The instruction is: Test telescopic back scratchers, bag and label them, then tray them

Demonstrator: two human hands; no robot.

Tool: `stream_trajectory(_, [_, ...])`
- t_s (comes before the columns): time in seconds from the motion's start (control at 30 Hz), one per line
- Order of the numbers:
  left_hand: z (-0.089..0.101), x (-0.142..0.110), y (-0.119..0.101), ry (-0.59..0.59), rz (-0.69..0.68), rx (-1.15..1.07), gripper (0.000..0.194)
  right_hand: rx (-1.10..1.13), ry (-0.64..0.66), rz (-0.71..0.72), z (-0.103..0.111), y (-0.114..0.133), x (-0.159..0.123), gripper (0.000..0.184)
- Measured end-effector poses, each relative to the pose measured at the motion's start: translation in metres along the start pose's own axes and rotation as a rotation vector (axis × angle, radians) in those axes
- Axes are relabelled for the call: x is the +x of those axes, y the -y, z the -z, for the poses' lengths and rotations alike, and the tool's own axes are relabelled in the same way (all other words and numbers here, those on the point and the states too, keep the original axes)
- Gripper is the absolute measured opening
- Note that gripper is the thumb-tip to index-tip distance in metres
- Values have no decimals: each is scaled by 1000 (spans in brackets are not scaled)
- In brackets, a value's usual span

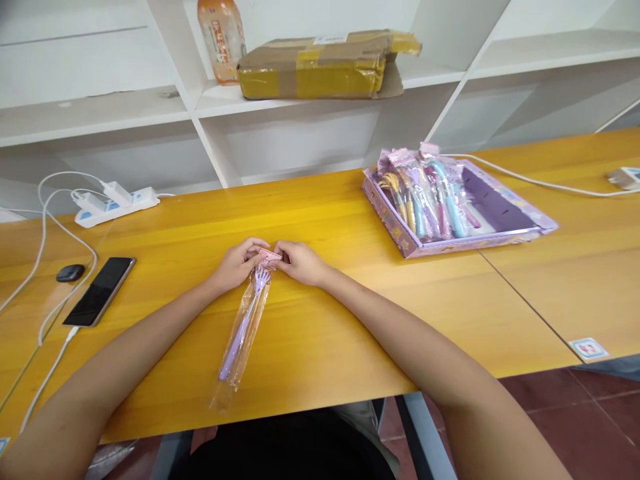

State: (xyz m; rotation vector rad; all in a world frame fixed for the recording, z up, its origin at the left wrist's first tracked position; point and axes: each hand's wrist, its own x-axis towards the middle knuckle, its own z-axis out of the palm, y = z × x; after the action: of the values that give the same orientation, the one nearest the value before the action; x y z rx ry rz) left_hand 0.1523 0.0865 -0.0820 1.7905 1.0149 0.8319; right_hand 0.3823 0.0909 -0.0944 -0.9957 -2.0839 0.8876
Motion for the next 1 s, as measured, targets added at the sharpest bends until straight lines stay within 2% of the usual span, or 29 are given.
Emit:
stream_trajectory(0.07, [0, 1, 2, -24, 7, -38, 28, 35, -15, 3, -1, -1, 0, 33])
stream_trajectory(0.13, [2, 3, 4, -103, 18, -100, 31, 120, -54, -11, 0, -1, 0, 35])
stream_trajectory(0.23, [6, 7, 10, -331, 10, -163, 37, 240, -69, -72, 2, 6, 0, 41])
stream_trajectory(0.33, [11, 11, 14, -505, 23, -278, 38, 167, 19, -93, 2, 14, -3, 40])
stream_trajectory(0.47, [11, 14, 15, -520, 83, -509, 31, -1, 11, -111, 2, 15, -4, 25])
stream_trajectory(0.57, [9, 14, 14, -512, 71, -491, 32, -106, -30, -157, 13, 11, -2, 17])
stream_trajectory(0.63, [9, 13, 12, -493, 64, -425, 31, -182, -87, -179, 34, 11, -2, 16])
stream_trajectory(0.7, [9, 11, 10, -424, 61, -291, 24, -272, -187, -200, 68, 17, -5, 22])
stream_trajectory(0.77, [8, 8, 6, -303, 28, -48, 19, -392, -314, -222, 116, 25, -12, 31])
stream_trajectory(0.83, [6, 3, 0, -164, -72, 254, 22, -551, -461, -246, 169, 29, -21, 40])
stream_trajectory(0.93, [1, -3, -7, -15, -265, 594, 27, -889, -705, -322, 233, 13, -36, 50])
stream_trajectory(1.0, [-3, -7, -10, 39, -333, 709, 31, -1011, -815, -394, 250, -12, -45, 51])
